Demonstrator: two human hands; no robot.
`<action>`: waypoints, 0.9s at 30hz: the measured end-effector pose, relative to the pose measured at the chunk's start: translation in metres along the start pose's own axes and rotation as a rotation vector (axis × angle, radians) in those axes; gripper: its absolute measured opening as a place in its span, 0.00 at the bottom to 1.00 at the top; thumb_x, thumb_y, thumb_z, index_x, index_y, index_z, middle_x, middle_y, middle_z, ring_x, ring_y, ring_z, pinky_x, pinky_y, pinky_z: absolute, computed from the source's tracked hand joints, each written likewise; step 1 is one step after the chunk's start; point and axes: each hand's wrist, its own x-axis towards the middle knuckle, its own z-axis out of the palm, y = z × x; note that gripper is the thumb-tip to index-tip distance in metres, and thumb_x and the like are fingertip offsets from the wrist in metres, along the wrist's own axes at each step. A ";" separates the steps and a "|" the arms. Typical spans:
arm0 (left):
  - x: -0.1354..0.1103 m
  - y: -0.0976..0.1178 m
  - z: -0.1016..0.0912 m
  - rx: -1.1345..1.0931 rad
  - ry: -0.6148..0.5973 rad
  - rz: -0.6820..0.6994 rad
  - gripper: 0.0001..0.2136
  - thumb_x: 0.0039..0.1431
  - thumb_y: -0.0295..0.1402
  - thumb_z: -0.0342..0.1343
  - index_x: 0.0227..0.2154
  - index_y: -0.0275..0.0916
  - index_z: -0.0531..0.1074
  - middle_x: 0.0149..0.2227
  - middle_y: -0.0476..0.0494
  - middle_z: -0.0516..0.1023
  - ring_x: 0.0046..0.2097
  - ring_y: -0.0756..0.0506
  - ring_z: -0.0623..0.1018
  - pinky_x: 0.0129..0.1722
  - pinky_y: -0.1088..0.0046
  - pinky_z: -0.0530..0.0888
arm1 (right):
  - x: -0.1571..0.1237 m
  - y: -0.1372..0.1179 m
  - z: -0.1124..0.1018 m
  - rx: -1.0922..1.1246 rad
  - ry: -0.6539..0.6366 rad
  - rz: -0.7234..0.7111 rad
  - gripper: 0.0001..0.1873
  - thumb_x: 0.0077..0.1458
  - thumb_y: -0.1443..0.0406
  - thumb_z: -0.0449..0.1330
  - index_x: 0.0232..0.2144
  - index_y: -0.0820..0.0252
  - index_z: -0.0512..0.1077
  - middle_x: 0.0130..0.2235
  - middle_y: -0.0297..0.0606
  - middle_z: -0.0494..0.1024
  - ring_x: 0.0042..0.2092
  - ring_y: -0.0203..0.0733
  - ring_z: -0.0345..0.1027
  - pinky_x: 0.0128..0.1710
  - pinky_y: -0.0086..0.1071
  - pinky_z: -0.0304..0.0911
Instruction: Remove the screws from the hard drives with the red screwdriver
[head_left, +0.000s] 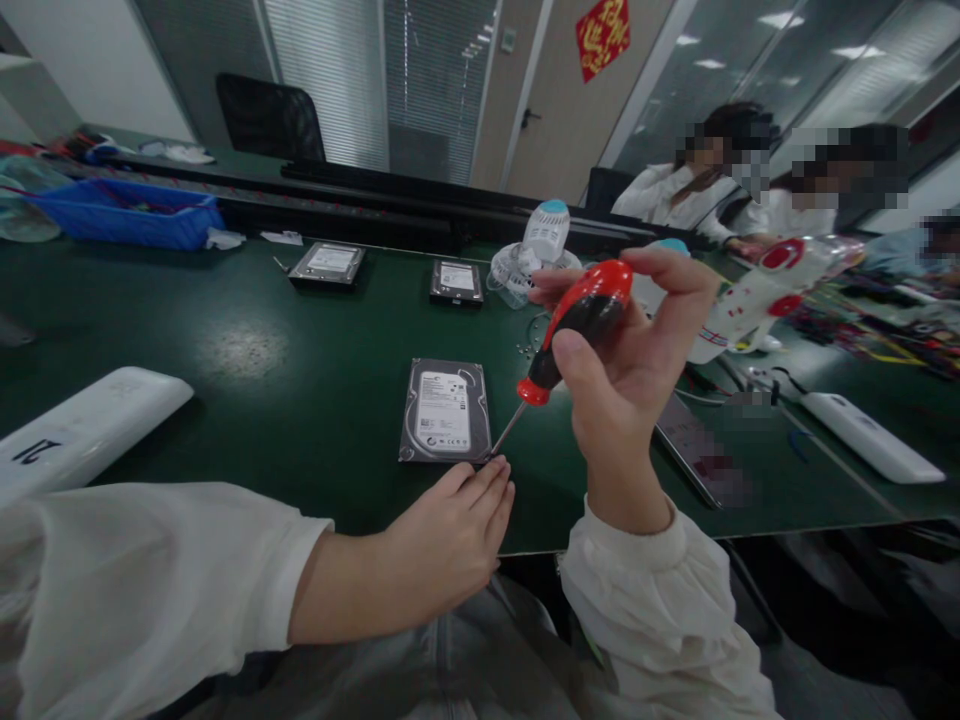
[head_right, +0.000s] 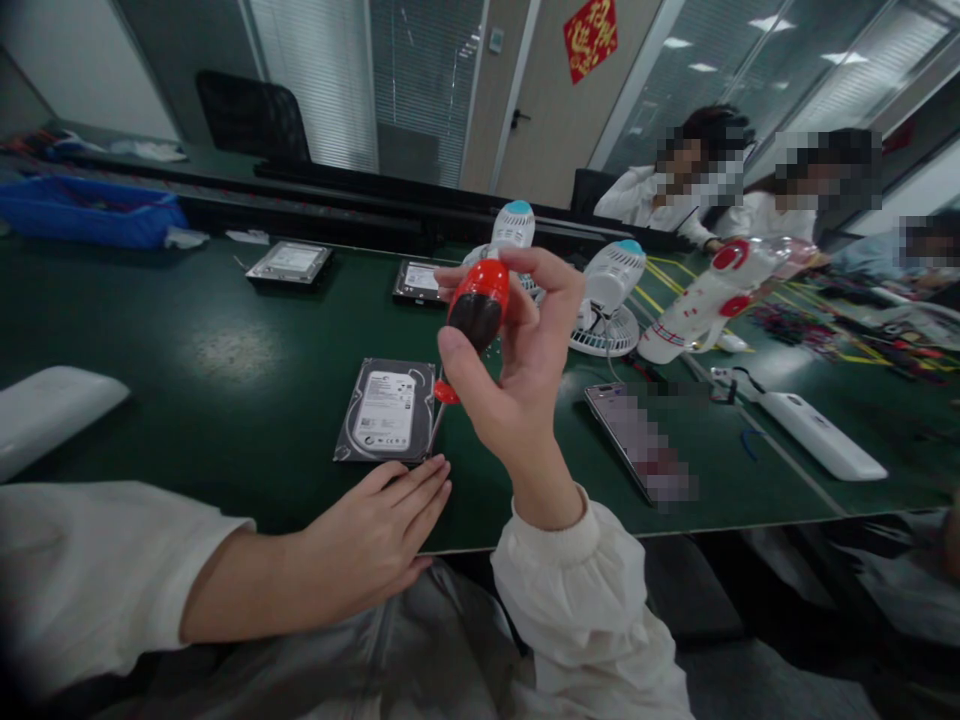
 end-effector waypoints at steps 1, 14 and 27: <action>0.000 0.000 0.000 0.002 0.002 -0.001 0.25 0.67 0.41 0.51 0.56 0.22 0.72 0.59 0.25 0.74 0.62 0.34 0.73 0.55 0.57 0.64 | 0.000 0.000 0.001 -0.013 0.010 -0.006 0.28 0.59 0.46 0.58 0.56 0.44 0.55 0.50 0.37 0.73 0.54 0.49 0.73 0.54 0.54 0.74; 0.000 0.001 0.000 0.009 -0.003 0.006 0.26 0.67 0.40 0.50 0.56 0.21 0.72 0.60 0.24 0.74 0.62 0.34 0.73 0.56 0.57 0.65 | -0.002 0.005 -0.003 0.016 0.003 0.002 0.30 0.61 0.45 0.54 0.62 0.42 0.57 0.62 0.38 0.64 0.61 0.54 0.69 0.53 0.53 0.75; 0.000 0.000 0.001 0.017 0.028 0.002 0.25 0.67 0.40 0.50 0.55 0.22 0.73 0.59 0.25 0.75 0.61 0.34 0.73 0.55 0.56 0.64 | -0.003 0.003 0.000 0.121 0.049 0.043 0.24 0.60 0.48 0.58 0.55 0.45 0.61 0.51 0.37 0.74 0.56 0.50 0.74 0.56 0.56 0.74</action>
